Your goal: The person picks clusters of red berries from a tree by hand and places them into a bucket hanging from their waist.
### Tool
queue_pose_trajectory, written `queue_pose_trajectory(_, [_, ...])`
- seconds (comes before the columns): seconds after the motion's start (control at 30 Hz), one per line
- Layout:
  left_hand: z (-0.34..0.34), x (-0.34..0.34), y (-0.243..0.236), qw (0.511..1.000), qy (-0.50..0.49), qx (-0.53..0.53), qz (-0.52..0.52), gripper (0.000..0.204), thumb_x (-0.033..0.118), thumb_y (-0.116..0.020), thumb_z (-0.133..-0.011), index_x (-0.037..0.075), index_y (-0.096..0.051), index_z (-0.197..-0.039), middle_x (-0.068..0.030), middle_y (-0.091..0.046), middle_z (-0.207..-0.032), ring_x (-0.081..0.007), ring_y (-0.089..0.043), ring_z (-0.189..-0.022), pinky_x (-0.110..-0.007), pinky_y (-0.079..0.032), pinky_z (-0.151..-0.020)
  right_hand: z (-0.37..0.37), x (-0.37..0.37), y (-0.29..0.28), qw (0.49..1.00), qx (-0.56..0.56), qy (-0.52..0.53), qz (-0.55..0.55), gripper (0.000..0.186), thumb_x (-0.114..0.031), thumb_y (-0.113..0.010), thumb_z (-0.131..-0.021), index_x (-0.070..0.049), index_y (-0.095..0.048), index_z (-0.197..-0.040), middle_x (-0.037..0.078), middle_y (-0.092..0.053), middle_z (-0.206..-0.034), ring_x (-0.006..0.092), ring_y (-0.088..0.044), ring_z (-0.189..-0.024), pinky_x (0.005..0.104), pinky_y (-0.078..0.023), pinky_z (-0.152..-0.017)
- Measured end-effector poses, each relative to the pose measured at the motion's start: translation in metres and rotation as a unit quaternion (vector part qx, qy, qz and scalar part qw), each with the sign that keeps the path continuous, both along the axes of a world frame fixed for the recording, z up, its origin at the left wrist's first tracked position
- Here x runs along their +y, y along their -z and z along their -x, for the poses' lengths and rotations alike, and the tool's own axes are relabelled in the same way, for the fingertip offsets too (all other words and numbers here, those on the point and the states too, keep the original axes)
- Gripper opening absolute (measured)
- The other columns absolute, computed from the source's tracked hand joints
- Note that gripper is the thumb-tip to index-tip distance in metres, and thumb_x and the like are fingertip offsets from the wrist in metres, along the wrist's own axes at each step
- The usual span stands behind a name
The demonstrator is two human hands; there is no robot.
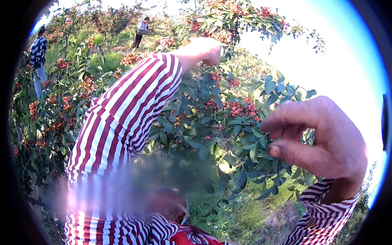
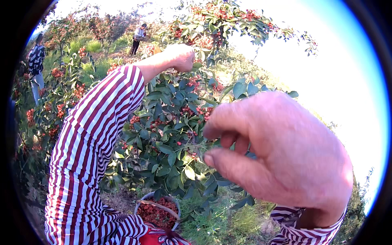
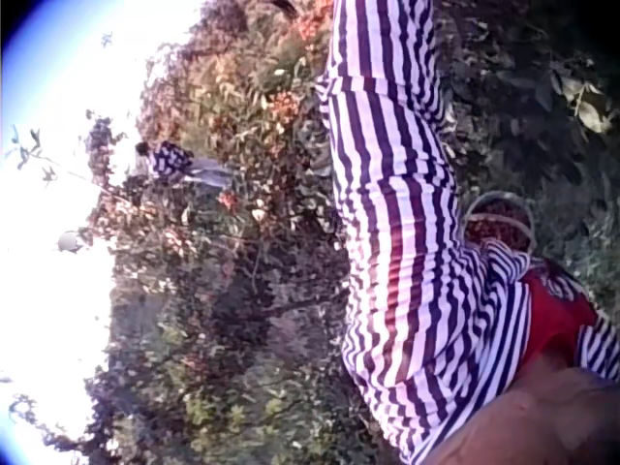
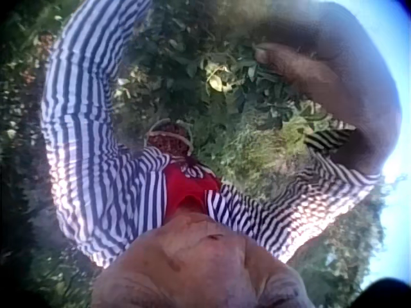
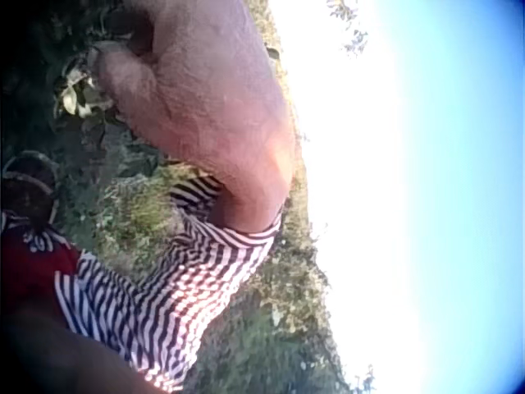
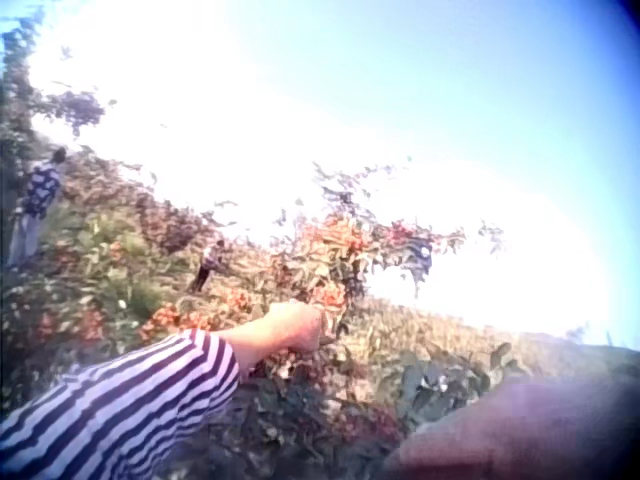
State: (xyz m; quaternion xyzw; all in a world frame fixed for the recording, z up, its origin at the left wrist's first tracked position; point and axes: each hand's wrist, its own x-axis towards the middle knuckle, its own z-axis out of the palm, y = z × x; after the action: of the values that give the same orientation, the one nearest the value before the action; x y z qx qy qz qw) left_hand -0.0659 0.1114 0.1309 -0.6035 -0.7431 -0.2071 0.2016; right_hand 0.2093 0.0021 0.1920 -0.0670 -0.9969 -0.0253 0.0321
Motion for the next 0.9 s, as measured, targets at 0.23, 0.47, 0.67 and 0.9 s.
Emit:
queue_pose_trajectory(0.23, [0.014, 0.013, -0.011, 0.990, -0.070, -0.102, 0.067, 0.028, 0.017, -0.055, -0.068, 0.005, -0.065, -0.090, -0.0144, -0.063, -0.092, -0.0258, -0.062, -0.085, -0.035, -0.049, -0.071, 0.159, 0.096, -0.008, 0.938, -0.110, 0.328, -0.005, 0.020, -0.020, -0.056, -0.079, -0.001, -0.059, -0.076, 0.006, -0.060, -0.067, 0.0117, -0.058, -0.054, 0.0234, -0.048, -0.048])
queue_pose_trajectory(0.47, [0.019, -0.003, -0.003, 0.992, -0.007, -0.125, 0.014, 0.028, 0.016, -0.055, -0.066, 0.003, -0.065, -0.088, -0.0160, -0.064, -0.089, -0.0272, -0.063, -0.084, -0.036, -0.050, -0.069, 0.173, 0.169, 0.047, 0.878, 0.014, 0.375, 0.296, 0.039, -0.035, -0.062, -0.076, -0.004, -0.053, -0.098, 0.005, -0.057, -0.073, 0.0169, -0.062, -0.056, 0.0249, -0.049, -0.044])
queue_pose_trajectory(0.67, [0.020, -0.003, -0.002, 0.987, -0.013, -0.158, 0.013, 0.030, 0.016, -0.054, -0.066, 0.006, -0.065, -0.091, -0.0136, -0.064, -0.091, -0.0260, -0.062, -0.088, -0.036, -0.048, -0.074, 0.170, 0.194, 0.066, 0.822, 0.144, 0.302, 0.461, 0.016, -0.014, -0.057, -0.080, -0.006, -0.051, -0.093, 0.006, -0.058, -0.084, 0.0162, -0.062, -0.064, 0.0240, -0.051, -0.050])
queue_pose_trajectory(0.9, [0.022, -0.003, 0.001, 0.989, 0.016, -0.149, -0.010, 0.030, 0.017, -0.053, -0.065, 0.006, -0.065, -0.090, -0.0135, -0.064, -0.092, -0.0268, -0.062, -0.088, -0.036, -0.048, -0.075, 0.176, 0.194, 0.058, 0.853, 0.148, 0.306, 0.396, 0.006, -0.005, -0.056, -0.075, -0.001, -0.052, -0.074, 0.006, -0.054, -0.065, 0.0128, -0.055, -0.053, 0.0229, -0.049, -0.046])
